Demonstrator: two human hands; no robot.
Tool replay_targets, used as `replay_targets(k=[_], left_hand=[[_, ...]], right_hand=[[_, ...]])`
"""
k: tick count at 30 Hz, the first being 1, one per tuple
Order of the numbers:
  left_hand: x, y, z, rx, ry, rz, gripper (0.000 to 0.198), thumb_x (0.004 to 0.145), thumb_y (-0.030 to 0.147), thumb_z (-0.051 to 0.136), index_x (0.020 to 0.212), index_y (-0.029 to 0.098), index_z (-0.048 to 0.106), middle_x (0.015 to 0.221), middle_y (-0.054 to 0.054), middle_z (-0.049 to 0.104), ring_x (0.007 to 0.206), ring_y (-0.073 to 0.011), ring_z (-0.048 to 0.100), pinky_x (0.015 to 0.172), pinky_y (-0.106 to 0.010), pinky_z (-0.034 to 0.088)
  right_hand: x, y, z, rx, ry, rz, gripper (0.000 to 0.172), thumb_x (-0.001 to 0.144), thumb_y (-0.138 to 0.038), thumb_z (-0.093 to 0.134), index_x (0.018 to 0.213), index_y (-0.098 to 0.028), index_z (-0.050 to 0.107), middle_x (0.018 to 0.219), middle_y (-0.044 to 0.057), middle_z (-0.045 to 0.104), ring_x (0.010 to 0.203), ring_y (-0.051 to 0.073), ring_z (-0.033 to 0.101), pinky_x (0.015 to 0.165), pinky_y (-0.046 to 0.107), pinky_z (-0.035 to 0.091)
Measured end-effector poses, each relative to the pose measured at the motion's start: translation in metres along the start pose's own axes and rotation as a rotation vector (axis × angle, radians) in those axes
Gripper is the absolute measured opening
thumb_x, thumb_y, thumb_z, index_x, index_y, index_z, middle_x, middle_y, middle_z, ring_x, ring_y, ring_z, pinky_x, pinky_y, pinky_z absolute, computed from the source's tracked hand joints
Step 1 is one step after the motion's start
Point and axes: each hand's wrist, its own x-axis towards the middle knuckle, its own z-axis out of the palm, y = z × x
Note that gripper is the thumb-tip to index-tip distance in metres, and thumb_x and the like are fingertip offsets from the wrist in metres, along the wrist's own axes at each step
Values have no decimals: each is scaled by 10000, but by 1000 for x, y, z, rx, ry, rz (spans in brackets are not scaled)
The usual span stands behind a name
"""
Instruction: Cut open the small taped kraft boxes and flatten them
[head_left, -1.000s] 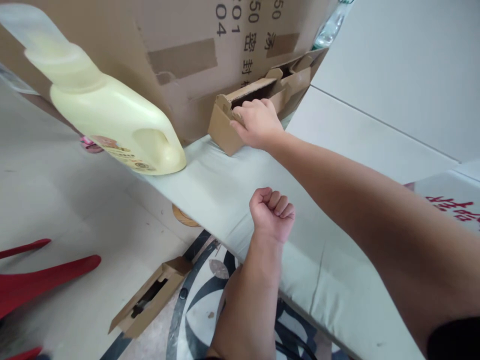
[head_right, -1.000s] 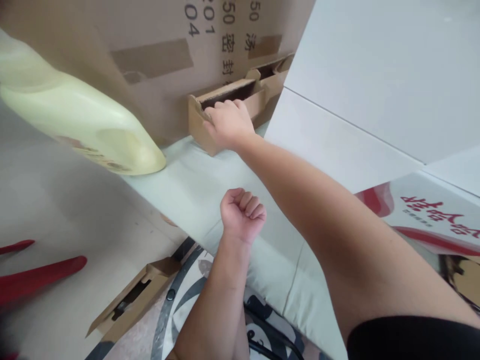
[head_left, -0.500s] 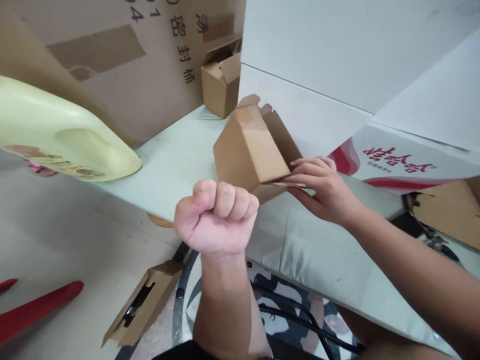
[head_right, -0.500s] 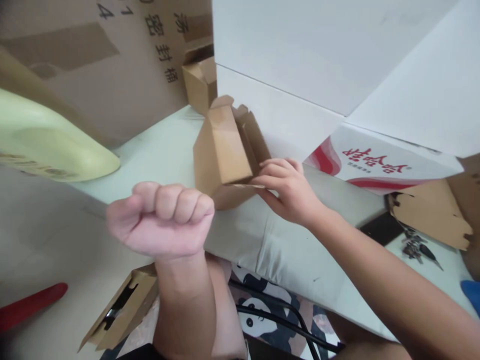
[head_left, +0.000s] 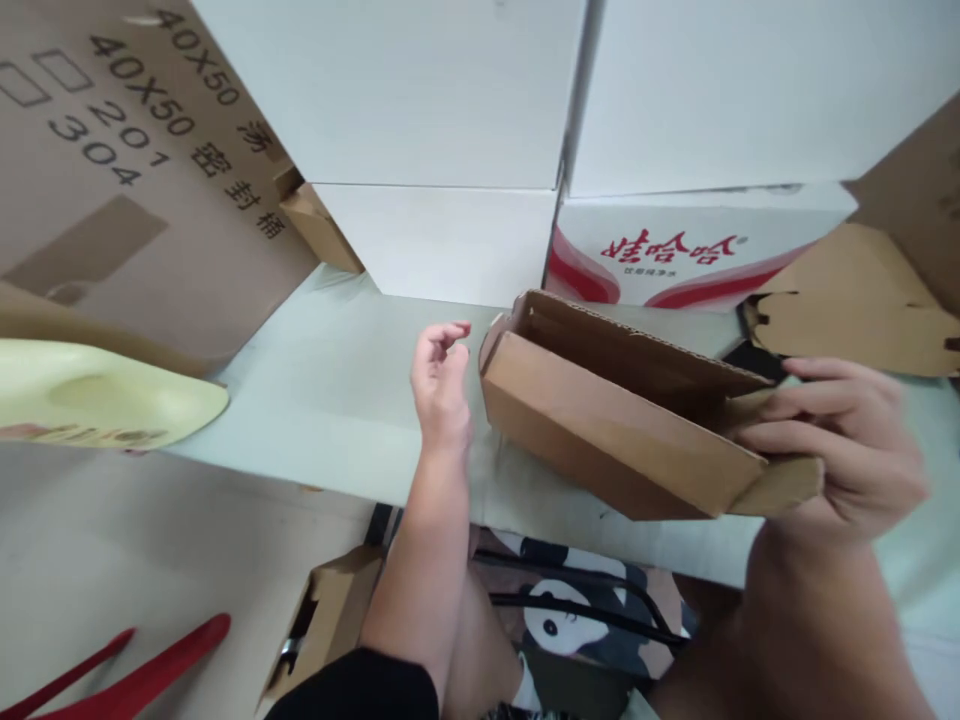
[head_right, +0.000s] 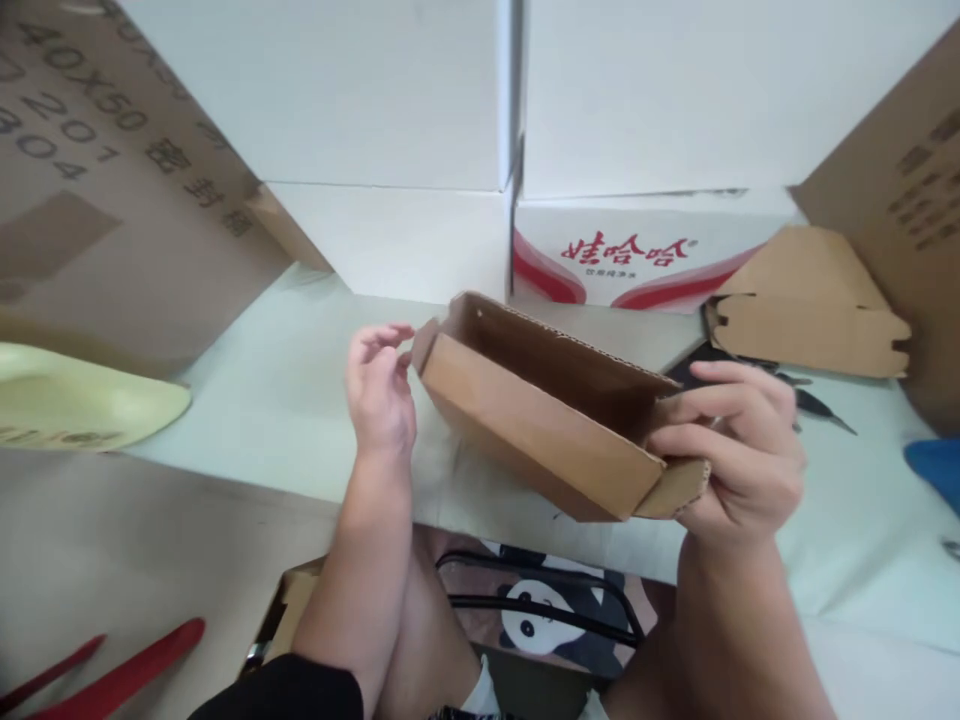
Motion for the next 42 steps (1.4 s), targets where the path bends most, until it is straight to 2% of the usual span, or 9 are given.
replay_targets(k=[2, 5, 10, 17, 22, 31, 36, 39, 42], left_hand=[[-3, -12, 7, 45, -128, -23, 371, 757, 517, 782, 963, 234, 661, 1177, -67, 685, 1178, -229, 631, 1016, -334, 483], [-7, -19, 15, -13, -237, -98, 459, 775, 623, 744, 1048, 262, 670, 1219, -58, 692, 1127, -235, 661, 939, -333, 520], [-16, -18, 22, 102, -349, -83, 424, 765, 522, 811, 1111, 296, 717, 1198, -28, 708, 1017, -192, 670, 844, -268, 529], [-16, 1, 10, 571, -543, 400, 408, 892, 511, 678, 1244, 305, 692, 1295, -76, 580, 1271, -276, 570, 1127, -463, 470], [-24, 9, 11, 739, -595, 415, 344, 945, 560, 584, 978, 268, 762, 1317, -93, 503, 1321, -294, 533, 1152, -503, 461], [-20, 18, -4, 194, -743, 279, 405, 887, 609, 632, 707, 286, 797, 1279, -49, 713, 1335, -333, 584, 1199, -553, 400], [-13, 21, -5, 152, -867, 310, 391, 926, 560, 598, 746, 290, 816, 1034, -67, 818, 1258, -359, 657, 1196, -630, 369], [-15, 19, -2, 158, -802, 290, 370, 947, 537, 578, 864, 270, 821, 1056, -70, 817, 1211, -347, 683, 1177, -615, 396], [-18, 16, 1, 172, -629, 295, 254, 938, 445, 631, 891, 268, 807, 920, -34, 811, 1017, -289, 741, 1119, -563, 464]], right_hand=[[-4, 3, -6, 14, 34, 130, 290, 903, -426, 583, 652, -294, 645, 708, 59, 555, 828, 271, 641, 917, 534, 521], [-8, 6, -14, 49, -20, 212, 241, 902, -367, 597, 677, -297, 645, 829, 66, 598, 1050, 307, 647, 978, 541, 522], [-19, 8, -28, 70, -147, 308, 194, 864, -145, 566, 760, -278, 660, 993, 33, 681, 1208, 294, 641, 1083, 554, 490], [-35, 1, -36, 227, -240, 434, 215, 930, -282, 504, 932, -274, 719, 1331, 58, 647, 1466, 340, 462, 1209, 570, 380], [-42, 1, -25, 335, -188, 467, 345, 978, -441, 462, 934, -275, 761, 1366, 52, 630, 1472, 359, 449, 1226, 603, 352], [-36, -4, -19, 375, -139, 471, 297, 989, -357, 500, 922, -285, 780, 1343, 29, 655, 1449, 346, 482, 1231, 597, 377], [-38, -3, -10, 416, -158, 443, 418, 956, -285, 570, 1353, -404, 627, 1443, 4, 607, 1502, 316, 430, 1259, 594, 347], [-39, -4, -2, 474, -27, 470, 680, 907, -246, 648, 1504, -474, 417, 1404, 6, 626, 1439, 284, 507, 1228, 598, 385], [-39, -5, 1, 385, 129, 463, 514, 852, -279, 716, 1330, -414, 586, 1174, 38, 664, 1208, 282, 639, 1093, 560, 501]])
